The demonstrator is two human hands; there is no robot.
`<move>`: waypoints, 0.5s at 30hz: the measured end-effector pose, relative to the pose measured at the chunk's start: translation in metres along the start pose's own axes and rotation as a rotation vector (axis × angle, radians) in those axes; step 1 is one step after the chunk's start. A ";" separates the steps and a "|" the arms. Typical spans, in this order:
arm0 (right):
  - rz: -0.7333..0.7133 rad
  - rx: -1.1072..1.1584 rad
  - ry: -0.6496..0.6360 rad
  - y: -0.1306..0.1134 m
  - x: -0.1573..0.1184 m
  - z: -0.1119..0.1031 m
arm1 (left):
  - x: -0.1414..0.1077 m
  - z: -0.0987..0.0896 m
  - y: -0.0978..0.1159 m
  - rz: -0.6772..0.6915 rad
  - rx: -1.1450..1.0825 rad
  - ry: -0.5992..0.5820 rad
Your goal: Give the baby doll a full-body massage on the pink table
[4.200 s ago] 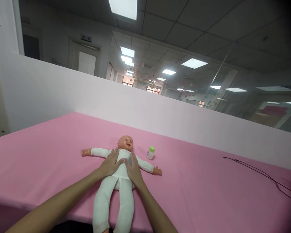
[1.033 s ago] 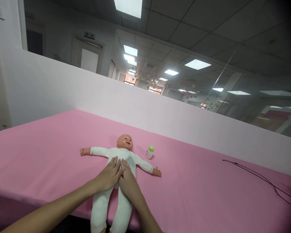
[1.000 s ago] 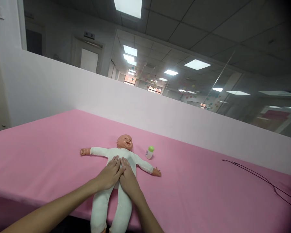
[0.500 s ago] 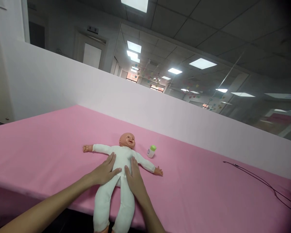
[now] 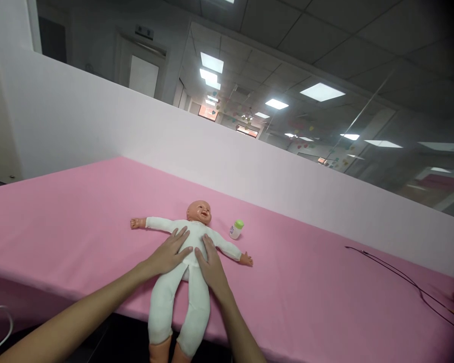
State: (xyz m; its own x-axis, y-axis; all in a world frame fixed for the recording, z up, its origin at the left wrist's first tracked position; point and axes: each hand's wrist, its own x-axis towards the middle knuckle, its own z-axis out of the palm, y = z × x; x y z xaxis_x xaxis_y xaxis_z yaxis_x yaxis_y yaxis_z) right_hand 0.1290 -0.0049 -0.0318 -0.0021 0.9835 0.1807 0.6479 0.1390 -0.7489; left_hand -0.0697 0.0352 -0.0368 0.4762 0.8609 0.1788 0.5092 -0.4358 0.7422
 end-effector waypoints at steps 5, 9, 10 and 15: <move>0.069 0.032 0.048 0.012 0.010 -0.010 | -0.013 -0.007 -0.003 -0.083 -0.037 0.140; 0.085 0.016 0.160 0.029 0.011 -0.043 | -0.058 -0.008 0.000 0.012 0.054 0.266; 0.111 -0.023 0.207 0.035 0.010 -0.054 | -0.074 -0.006 0.000 0.079 0.060 0.336; 0.276 -0.343 0.452 0.075 0.003 -0.104 | -0.163 0.027 -0.007 0.456 0.027 0.556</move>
State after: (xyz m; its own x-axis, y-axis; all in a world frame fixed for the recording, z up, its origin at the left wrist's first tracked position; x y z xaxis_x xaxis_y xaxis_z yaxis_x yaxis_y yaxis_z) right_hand 0.2566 -0.0030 -0.0211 0.4736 0.8213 0.3181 0.7862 -0.2314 -0.5730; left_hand -0.1314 -0.1094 -0.0889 0.2137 0.5950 0.7748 0.3679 -0.7837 0.5004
